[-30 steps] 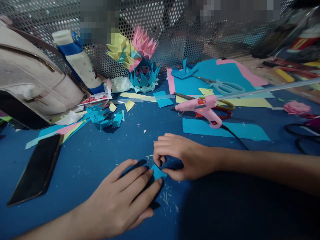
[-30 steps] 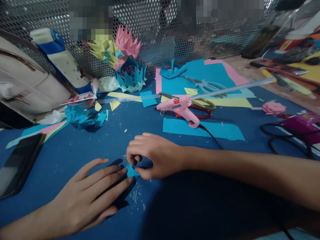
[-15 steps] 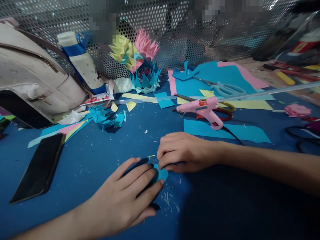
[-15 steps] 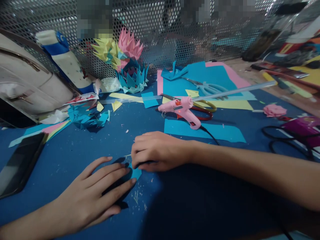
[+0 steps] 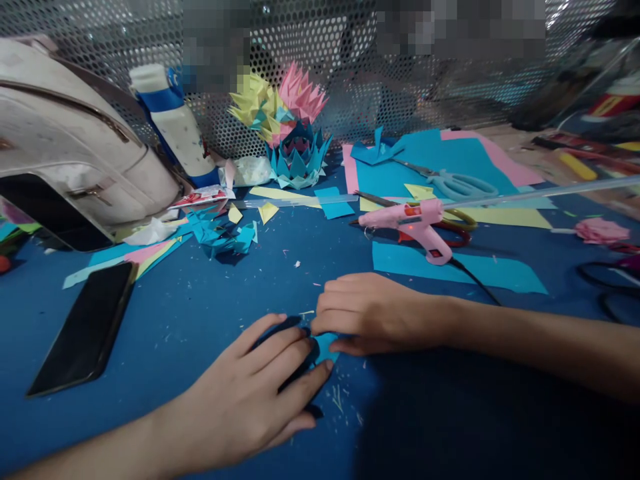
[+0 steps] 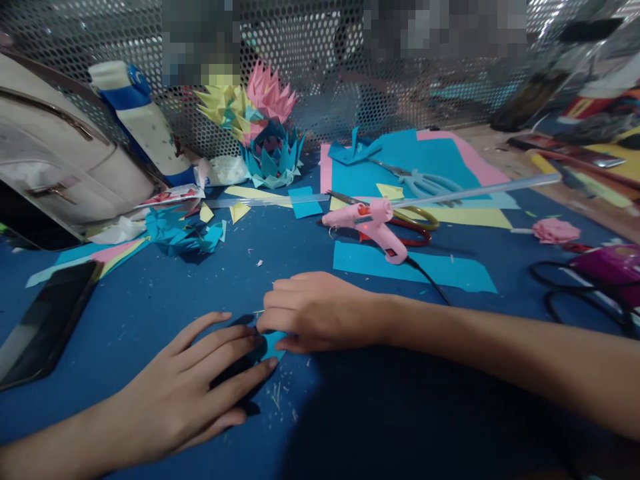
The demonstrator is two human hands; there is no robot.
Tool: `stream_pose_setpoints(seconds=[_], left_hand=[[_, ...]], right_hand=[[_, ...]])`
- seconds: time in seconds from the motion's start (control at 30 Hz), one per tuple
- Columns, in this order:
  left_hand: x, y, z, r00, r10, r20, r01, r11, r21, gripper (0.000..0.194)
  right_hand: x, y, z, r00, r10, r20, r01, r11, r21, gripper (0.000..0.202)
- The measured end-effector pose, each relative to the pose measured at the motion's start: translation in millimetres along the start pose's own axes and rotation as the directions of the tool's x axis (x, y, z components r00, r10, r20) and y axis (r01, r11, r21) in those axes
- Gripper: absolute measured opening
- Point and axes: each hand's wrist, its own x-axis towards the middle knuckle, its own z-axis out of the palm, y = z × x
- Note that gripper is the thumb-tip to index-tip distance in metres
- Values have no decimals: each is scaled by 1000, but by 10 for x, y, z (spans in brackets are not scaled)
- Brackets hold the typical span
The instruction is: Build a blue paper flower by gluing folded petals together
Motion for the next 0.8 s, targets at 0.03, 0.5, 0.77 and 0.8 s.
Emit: stream_pose_setpoints(seconds=[0.03,0.5,0.77,0.8], left_hand=[[1,-2,1,1000,2,-3,-2,1000,1,39],[-5,-25,-21,999,18,27,-18,1000,1,39],[13,-40,-46,998,23,55,-24,1000,12,40],[11,-40,-44,998,23,52,-24,1000,15,40]], right_hand=[[1,-5,1,1000,4,8,-4,1000,-1,26],[-30,98,-71,996,84,26,-87,898,431,17],[-59,185,-70,996,-5,-85,39,918,395,23],[-60,160,-73,996,12,-89,20,938,346,23]])
